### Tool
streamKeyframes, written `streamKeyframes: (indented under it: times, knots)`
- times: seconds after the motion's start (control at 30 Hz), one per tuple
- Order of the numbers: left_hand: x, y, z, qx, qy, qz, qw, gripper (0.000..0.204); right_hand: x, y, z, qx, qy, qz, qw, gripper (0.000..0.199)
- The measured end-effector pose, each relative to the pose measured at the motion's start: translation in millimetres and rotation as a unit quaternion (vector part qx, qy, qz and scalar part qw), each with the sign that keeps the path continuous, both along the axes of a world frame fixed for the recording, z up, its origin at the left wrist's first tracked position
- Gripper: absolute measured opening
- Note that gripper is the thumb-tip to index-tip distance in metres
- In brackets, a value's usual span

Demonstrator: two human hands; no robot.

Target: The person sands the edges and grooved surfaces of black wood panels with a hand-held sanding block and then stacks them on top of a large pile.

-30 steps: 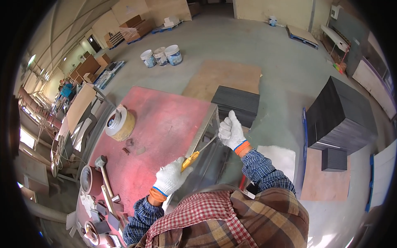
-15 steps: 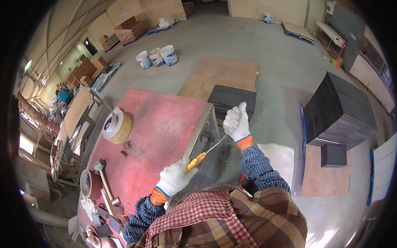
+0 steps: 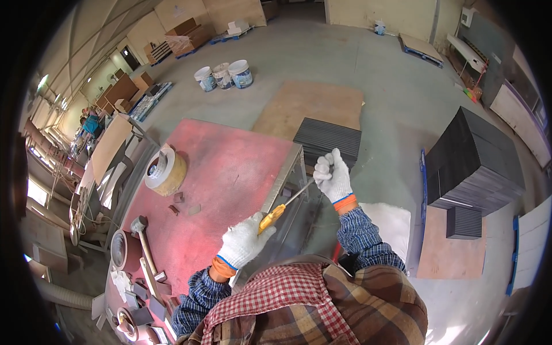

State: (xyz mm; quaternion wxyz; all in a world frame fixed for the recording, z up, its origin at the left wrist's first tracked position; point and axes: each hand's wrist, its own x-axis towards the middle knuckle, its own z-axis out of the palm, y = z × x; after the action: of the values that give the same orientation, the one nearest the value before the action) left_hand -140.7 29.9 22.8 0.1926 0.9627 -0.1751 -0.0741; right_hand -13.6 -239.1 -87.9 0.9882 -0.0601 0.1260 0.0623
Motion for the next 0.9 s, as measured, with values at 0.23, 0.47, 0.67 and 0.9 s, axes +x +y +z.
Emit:
streamKeyframes:
  times: [0.23, 0.47, 0.67, 0.9]
  knots:
    - [-1, 0, -3, 0.001, -0.020, -0.005, 1.000, 0.036, -6, 6, -3, -0.111, -0.121, 0.036, 0.986, 0.057]
    - [-5, -5, -3, 0.007, 0.008, -0.006, 1.000, 0.035, -2, 11, -15, -0.141, 0.045, -0.045, 0.988, 0.053]
    - [-9, -5, -9, 0.006, 0.035, -0.020, 0.999, 0.036, -1, 0, -35, -0.066, -0.102, -0.055, 0.991, 0.050]
    - [-12, -8, -6, 0.032, 0.040, -0.010, 0.999, 0.035, -15, 9, -11, -0.084, -0.050, -0.085, 0.992, 0.052]
